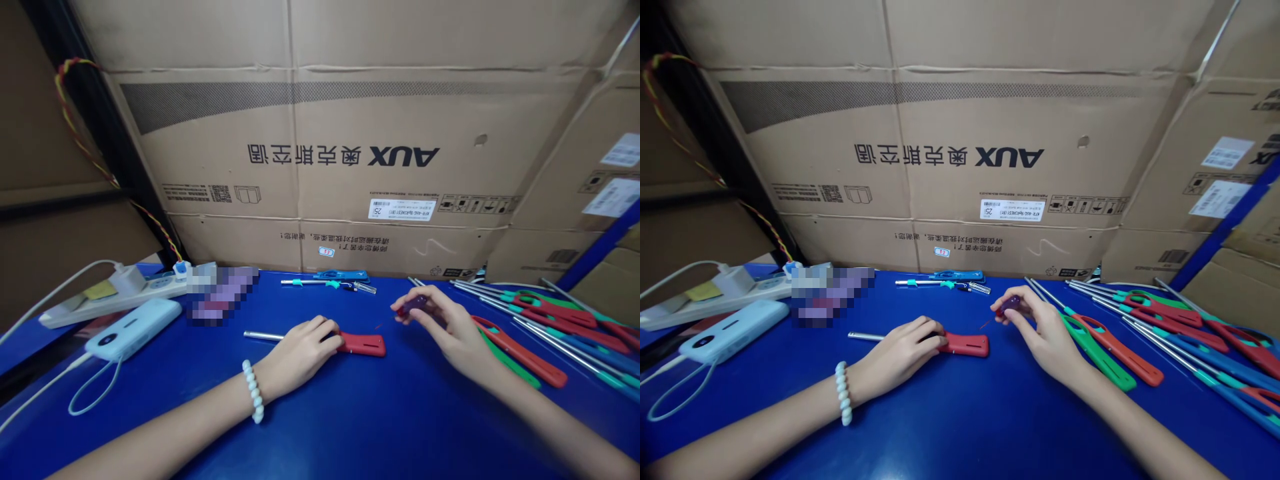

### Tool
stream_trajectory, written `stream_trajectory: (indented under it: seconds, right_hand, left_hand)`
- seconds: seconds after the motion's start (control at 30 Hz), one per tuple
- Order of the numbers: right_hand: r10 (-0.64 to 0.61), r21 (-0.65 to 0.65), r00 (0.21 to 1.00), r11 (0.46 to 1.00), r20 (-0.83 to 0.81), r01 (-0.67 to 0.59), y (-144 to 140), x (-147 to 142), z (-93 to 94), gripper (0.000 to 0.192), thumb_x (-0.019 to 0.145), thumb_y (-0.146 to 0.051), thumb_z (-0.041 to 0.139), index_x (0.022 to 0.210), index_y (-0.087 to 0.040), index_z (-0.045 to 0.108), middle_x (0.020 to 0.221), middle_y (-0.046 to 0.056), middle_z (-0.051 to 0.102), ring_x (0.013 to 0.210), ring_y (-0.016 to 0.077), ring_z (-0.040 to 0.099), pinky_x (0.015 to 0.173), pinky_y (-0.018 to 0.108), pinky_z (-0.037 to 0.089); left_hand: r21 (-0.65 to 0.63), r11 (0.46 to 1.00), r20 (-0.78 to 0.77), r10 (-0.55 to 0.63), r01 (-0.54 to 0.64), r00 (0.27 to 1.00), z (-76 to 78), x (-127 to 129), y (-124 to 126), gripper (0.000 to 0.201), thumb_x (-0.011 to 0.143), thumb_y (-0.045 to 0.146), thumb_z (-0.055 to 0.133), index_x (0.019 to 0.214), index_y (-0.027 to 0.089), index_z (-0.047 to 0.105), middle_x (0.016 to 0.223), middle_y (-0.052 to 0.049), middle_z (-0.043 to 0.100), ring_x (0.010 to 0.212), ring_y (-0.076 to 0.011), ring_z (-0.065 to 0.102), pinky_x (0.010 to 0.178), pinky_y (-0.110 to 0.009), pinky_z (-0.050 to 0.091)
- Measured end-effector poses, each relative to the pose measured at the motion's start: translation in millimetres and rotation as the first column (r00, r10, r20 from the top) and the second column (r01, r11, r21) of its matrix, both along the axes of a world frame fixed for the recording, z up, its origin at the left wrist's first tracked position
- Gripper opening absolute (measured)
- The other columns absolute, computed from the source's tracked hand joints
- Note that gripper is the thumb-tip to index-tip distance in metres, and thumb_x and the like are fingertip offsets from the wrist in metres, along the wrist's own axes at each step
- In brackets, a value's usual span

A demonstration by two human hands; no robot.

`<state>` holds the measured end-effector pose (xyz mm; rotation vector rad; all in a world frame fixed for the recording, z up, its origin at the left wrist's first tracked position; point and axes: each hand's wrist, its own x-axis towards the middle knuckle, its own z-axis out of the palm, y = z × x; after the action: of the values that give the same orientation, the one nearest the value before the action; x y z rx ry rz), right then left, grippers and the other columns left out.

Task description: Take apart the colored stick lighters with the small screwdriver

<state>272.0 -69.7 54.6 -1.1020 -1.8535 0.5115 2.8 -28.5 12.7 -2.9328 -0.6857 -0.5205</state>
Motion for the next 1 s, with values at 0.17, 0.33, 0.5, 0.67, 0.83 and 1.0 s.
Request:
stream_trajectory:
  seconds: [0.17, 0.33, 0.5, 0.67, 0.83, 1.0]
  right_hand:
    - [0.022, -0.035, 0.996, 0.999, -0.088, -0.025, -3.5, -5.0, 0.4, 0.011, 0.093, -0.03, 0.047, 0.097, -0.021, 0.052, 0.091, 0.005, 0.065, 0.073, 0.0164, 0.065, 0.069, 0.032, 0.055]
    - [0.014, -0.011, 0.998, 1.0, -0.068, -0.015, -5.3, -4.9, 1.9, 0.011, 0.094, -0.03, 0.046, 0.095, -0.021, 0.052, 0.088, 0.004, 0.064, 0.071, 0.0157, 0.064, 0.067, 0.03, 0.054]
    - [0.016, -0.018, 0.999, 1.0, -0.05, -0.017, -5.6, -4.2, 0.9, 0.01, 0.094, -0.03, 0.045, 0.096, -0.022, 0.051, 0.088, 0.004, 0.065, 0.07, 0.0155, 0.064, 0.067, 0.03, 0.054]
    - [0.02, -0.057, 0.999, 0.998, -0.046, -0.022, -6.5, -4.9, 0.7, 0.011, 0.095, -0.031, 0.045, 0.097, -0.022, 0.05, 0.09, 0.004, 0.064, 0.072, 0.0157, 0.063, 0.069, 0.03, 0.053]
    - [0.045, -0.062, 0.998, 0.997, -0.053, -0.049, -7.0, -4.9, 0.1, 0.009, 0.095, -0.029, 0.044, 0.098, -0.022, 0.05, 0.091, 0.002, 0.062, 0.073, 0.014, 0.063, 0.07, 0.029, 0.051]
    - [0.056, -0.052, 0.998, 0.997, -0.03, -0.058, -6.6, -5.2, -0.9, 0.009, 0.096, -0.028, 0.043, 0.099, -0.023, 0.049, 0.092, 0.002, 0.062, 0.073, 0.0137, 0.063, 0.069, 0.029, 0.051]
  left_hand:
    - [-0.014, 1.0, -0.011, 0.002, -0.002, 1.0, -0.1, -0.1, 0.2, 0.018, 0.099, 0.019, 0.036, 0.106, 0.017, 0.053, 0.107, -0.006, 0.055, 0.094, -0.0193, 0.051, 0.079, -0.031, 0.048]
    - [-0.015, 1.0, -0.015, 0.001, -0.001, 1.0, 0.4, 0.1, 0.1, 0.018, 0.099, 0.019, 0.036, 0.106, 0.017, 0.053, 0.108, -0.007, 0.055, 0.094, -0.0193, 0.05, 0.08, -0.031, 0.048]
    - [-0.012, 1.0, -0.021, 0.013, -0.013, 1.0, -0.8, 0.1, 0.1, 0.016, 0.098, 0.018, 0.038, 0.105, 0.017, 0.053, 0.108, -0.006, 0.055, 0.094, -0.0195, 0.05, 0.079, -0.031, 0.048]
    - [-0.009, 1.0, -0.011, 0.011, -0.011, 1.0, -0.1, -0.2, -0.5, 0.018, 0.099, 0.019, 0.035, 0.104, 0.017, 0.053, 0.107, -0.006, 0.055, 0.092, -0.0188, 0.051, 0.078, -0.03, 0.048]
    - [-0.002, 1.0, 0.002, 0.004, -0.004, 1.0, 0.4, -0.4, -0.6, 0.02, 0.1, 0.02, 0.034, 0.103, 0.018, 0.053, 0.106, -0.007, 0.056, 0.092, -0.0184, 0.051, 0.078, -0.03, 0.047]
    - [-0.004, 1.0, -0.004, 0.007, -0.007, 1.0, -1.4, -0.6, 0.2, 0.018, 0.099, 0.019, 0.036, 0.104, 0.018, 0.053, 0.107, -0.007, 0.055, 0.094, -0.0186, 0.05, 0.079, -0.03, 0.047]
